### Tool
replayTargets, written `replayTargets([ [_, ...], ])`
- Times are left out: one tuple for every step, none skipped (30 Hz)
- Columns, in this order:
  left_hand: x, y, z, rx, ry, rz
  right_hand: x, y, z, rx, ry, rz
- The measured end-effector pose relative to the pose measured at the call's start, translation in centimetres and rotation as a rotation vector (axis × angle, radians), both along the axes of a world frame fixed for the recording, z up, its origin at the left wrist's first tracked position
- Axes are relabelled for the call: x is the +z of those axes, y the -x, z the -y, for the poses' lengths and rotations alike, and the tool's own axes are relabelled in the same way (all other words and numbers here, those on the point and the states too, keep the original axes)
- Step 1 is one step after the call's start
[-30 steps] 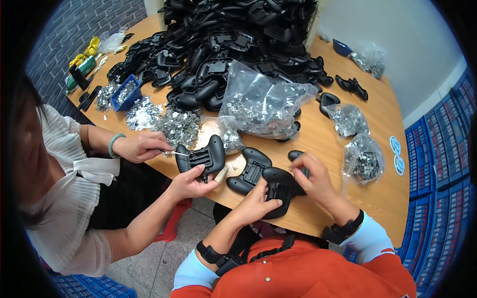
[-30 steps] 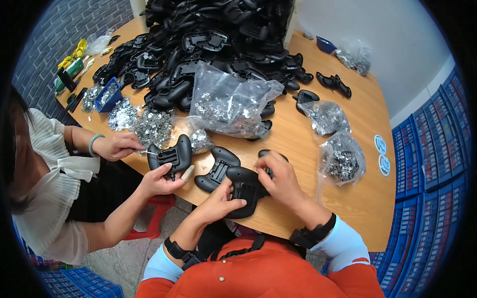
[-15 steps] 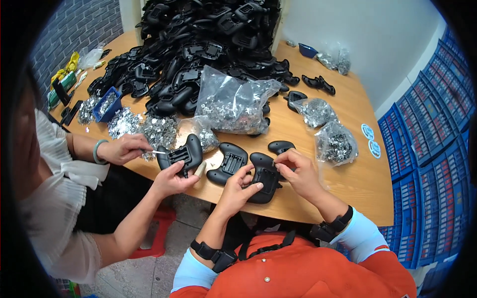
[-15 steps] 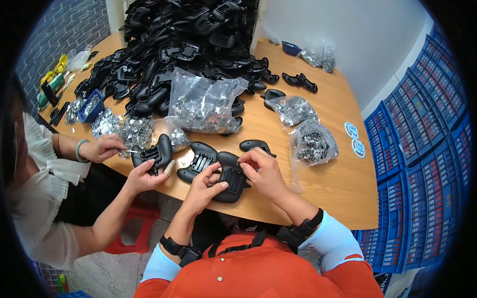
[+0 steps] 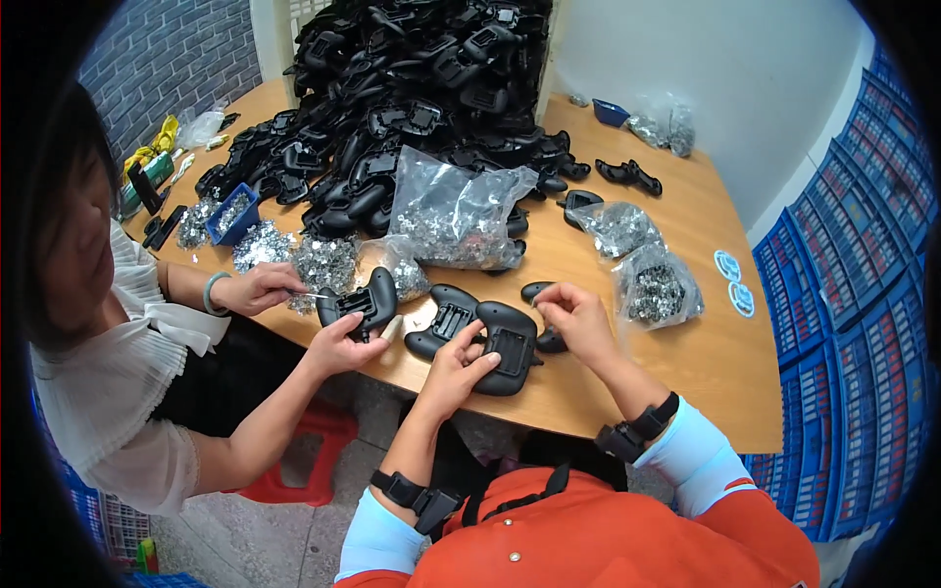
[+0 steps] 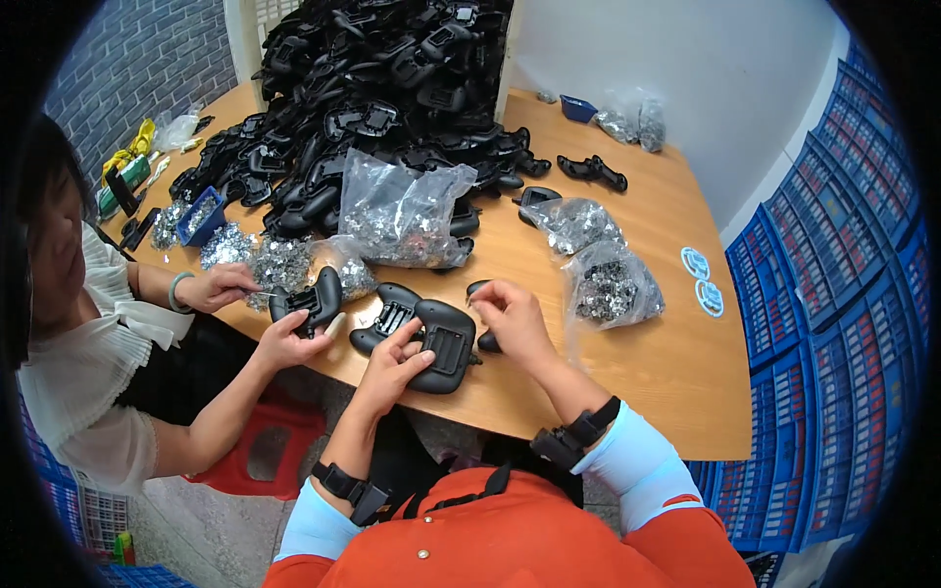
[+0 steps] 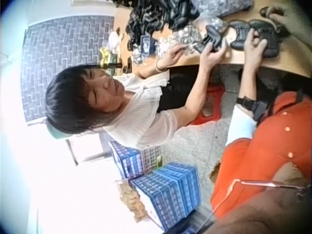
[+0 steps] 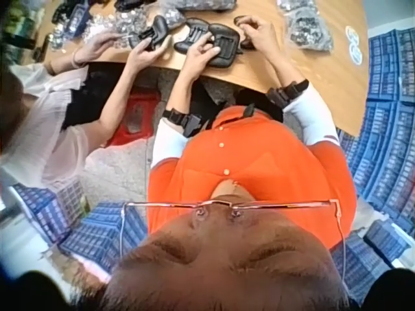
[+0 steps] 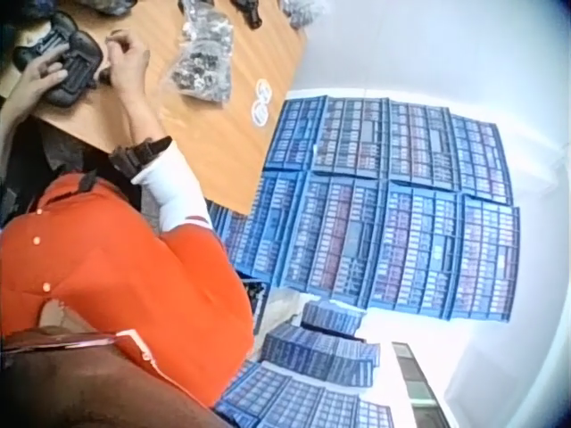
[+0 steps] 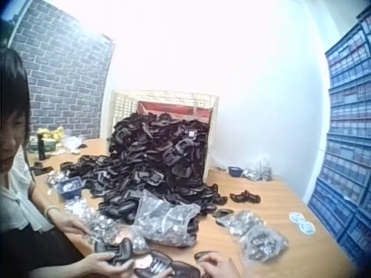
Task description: Assembling game controller housing components at a factory workstation, then walking to a testing station to use a specialized testing machine.
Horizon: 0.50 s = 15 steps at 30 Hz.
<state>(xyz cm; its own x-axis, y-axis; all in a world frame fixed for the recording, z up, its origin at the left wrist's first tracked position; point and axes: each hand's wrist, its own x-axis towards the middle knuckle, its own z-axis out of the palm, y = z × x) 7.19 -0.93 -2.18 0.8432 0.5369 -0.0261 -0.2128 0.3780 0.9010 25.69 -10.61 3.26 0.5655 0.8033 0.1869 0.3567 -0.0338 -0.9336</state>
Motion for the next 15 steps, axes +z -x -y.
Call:
replayTargets([
  [-0.2, 0.1, -0.1, -0.006, -0.013, -0.016, 0.3, -1.1, -0.5, -0.031, 0.039, 0.021],
  [-0.1, 0.1, 0.2, -0.007, -0.010, -0.017, 0.4, -2.1, -1.2, -0.032, 0.041, 0.019],
  [0.5, 0.3, 0.4, -0.009, -0.013, -0.016, 0.4, -3.0, -2.2, 0.000, 0.116, 0.039],
  [0.8, 0.4, 0.5, -0.012, -0.015, -0.016, 0.3, -3.8, -3.0, 0.031, 0.192, 0.058],
  [0.4, 0.2, 0.4, -0.029, -0.038, -0.046, -0.2, -4.3, -3.9, 0.047, 0.233, 0.111],
  [0.7, 0.2, 0.6, -0.034, -0.025, -0.046, -0.7, -4.4, -4.8, 0.043, 0.233, 0.104],
  [0.7, 0.2, 0.6, -0.050, -0.029, -0.051, -1.2, -4.5, -5.7, 0.091, 0.264, 0.189],
  [0.8, 0.1, 0.6, -0.067, -0.032, -0.057, -1.6, -4.4, -6.4, 0.139, 0.295, 0.273],
  [0.7, 0.2, 0.6, -0.085, -0.007, -0.063, -2.0, -4.2, -7.0, 0.189, 0.284, 0.332],
  [0.7, 0.3, 0.6, -0.088, -0.001, -0.069, -2.3, -4.0, -7.4, 0.189, 0.290, 0.325],
  [0.6, 0.3, 0.5, -0.095, 0.012, -0.074, -2.5, -3.9, -7.8, 0.215, 0.369, 0.426],
  [0.5, 0.3, 0.4, -0.103, 0.025, -0.077, -2.8, -3.7, -8.1, 0.242, 0.448, 0.527],
  [0.4, 0.2, 0.4, -0.103, 0.019, -0.085, -2.9, -3.5, -8.0, 0.207, 0.484, 0.560],
  [0.7, 0.3, 0.4, -0.100, 0.028, -0.087, -2.8, -3.4, -8.1, 0.213, 0.491, 0.557],
  [1.2, 0.3, 0.4, -0.096, 0.039, -0.094, -2.8, -3.5, -8.0, 0.206, 0.515, 0.614],
])
